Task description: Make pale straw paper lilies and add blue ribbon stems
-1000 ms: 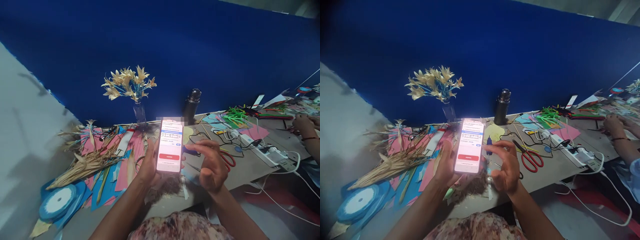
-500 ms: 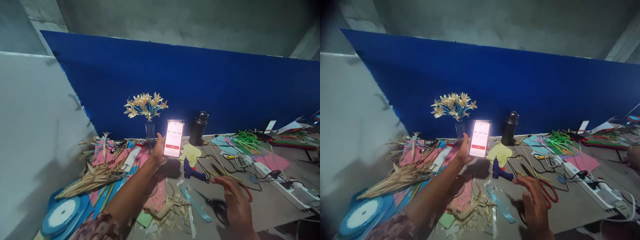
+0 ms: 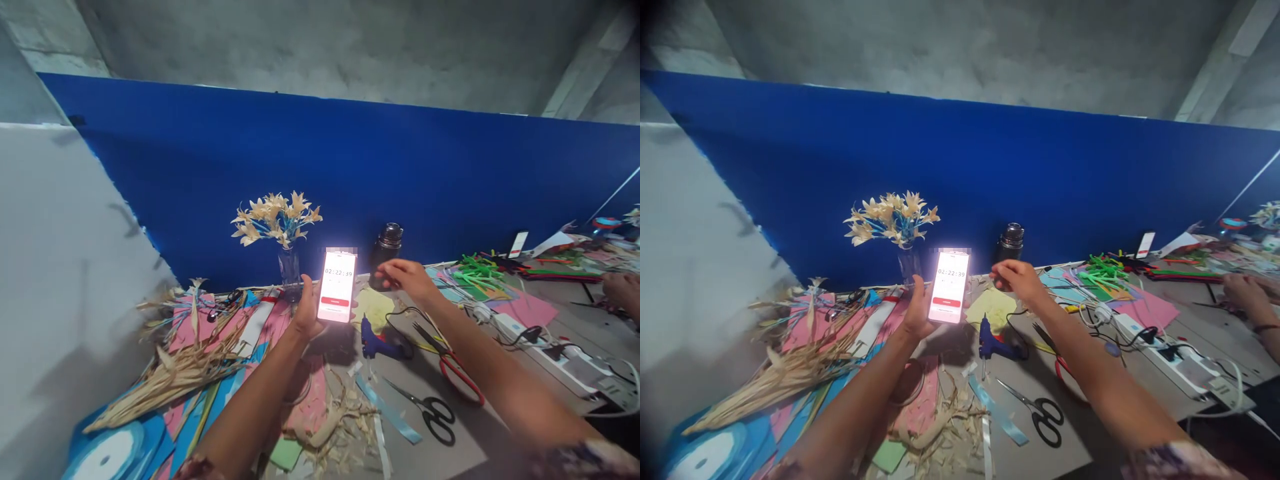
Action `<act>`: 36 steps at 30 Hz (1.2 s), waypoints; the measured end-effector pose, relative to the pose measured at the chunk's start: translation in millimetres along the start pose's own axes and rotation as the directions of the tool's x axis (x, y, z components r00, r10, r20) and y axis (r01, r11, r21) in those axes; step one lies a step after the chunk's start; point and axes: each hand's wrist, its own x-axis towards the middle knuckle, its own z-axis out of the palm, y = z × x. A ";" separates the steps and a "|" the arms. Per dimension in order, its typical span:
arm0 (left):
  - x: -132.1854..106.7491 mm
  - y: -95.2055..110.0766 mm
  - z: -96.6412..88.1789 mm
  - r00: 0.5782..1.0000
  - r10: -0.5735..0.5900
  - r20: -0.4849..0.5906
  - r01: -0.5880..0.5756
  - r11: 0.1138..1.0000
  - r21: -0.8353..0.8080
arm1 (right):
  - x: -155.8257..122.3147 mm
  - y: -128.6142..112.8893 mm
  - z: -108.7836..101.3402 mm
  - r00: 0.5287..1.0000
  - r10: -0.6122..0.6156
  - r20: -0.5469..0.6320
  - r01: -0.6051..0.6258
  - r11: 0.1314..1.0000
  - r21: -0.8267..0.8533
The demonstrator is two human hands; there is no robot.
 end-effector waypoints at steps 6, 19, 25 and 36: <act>-4.9 0.0 -2.5 1.000 -0.003 0.002 0.003 1.000 0.007 | 65.5 -8.6 37.6 0.962 0.090 0.259 -0.115 0.990 0.085; 9.2 -6.6 -23.0 0.998 -0.005 -0.056 0.004 1.000 -0.020 | 85.8 4.4 42.4 0.915 0.135 0.381 -0.163 0.986 0.041; 14.6 -7.6 -29.3 0.991 -0.015 -0.132 0.025 0.997 0.078 | 94.2 9.4 43.7 0.927 0.131 0.352 -0.118 0.991 -0.060; 4.8 -5.1 -34.4 0.766 0.145 -0.626 0.068 0.950 0.304 | 142.3 20.3 65.7 0.972 -0.076 0.224 0.126 0.968 -0.218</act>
